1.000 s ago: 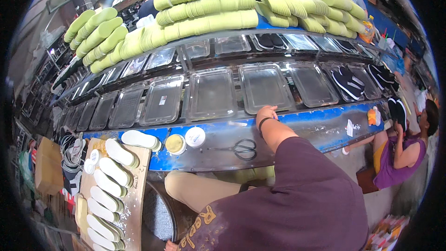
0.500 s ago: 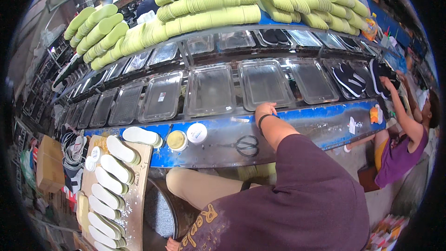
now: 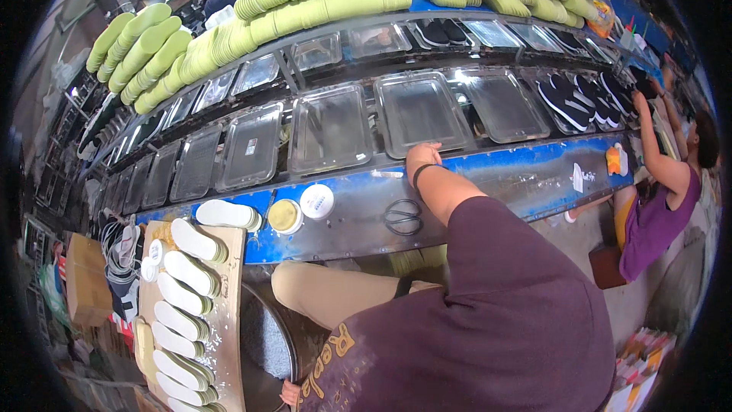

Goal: Trimming excess material from shoe soles and inserting insoles into finished shoes at a factory workstation.

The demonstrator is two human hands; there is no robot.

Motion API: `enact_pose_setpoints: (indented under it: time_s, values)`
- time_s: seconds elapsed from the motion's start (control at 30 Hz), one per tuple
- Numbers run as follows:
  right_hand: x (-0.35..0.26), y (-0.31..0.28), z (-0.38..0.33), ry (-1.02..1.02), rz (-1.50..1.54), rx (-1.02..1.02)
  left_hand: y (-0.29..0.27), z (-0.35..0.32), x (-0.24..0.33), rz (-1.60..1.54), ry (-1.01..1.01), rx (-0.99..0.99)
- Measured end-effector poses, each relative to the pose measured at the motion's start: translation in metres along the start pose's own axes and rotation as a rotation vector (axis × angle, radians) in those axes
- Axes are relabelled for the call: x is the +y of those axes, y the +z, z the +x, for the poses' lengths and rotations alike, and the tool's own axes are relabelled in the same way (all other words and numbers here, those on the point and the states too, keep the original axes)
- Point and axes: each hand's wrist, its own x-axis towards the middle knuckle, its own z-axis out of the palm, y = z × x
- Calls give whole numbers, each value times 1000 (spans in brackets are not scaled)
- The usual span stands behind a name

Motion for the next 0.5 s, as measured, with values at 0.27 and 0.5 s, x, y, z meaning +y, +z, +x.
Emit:
enact_pose_setpoints:
  time_s: [0.27,0.5]
  values:
    - [-12,16,27,38,48,-50,-3,-2,-4,14,28,19]
    - [-18,20,34,9,58,-12,-6,-6,-4,24,42,37]
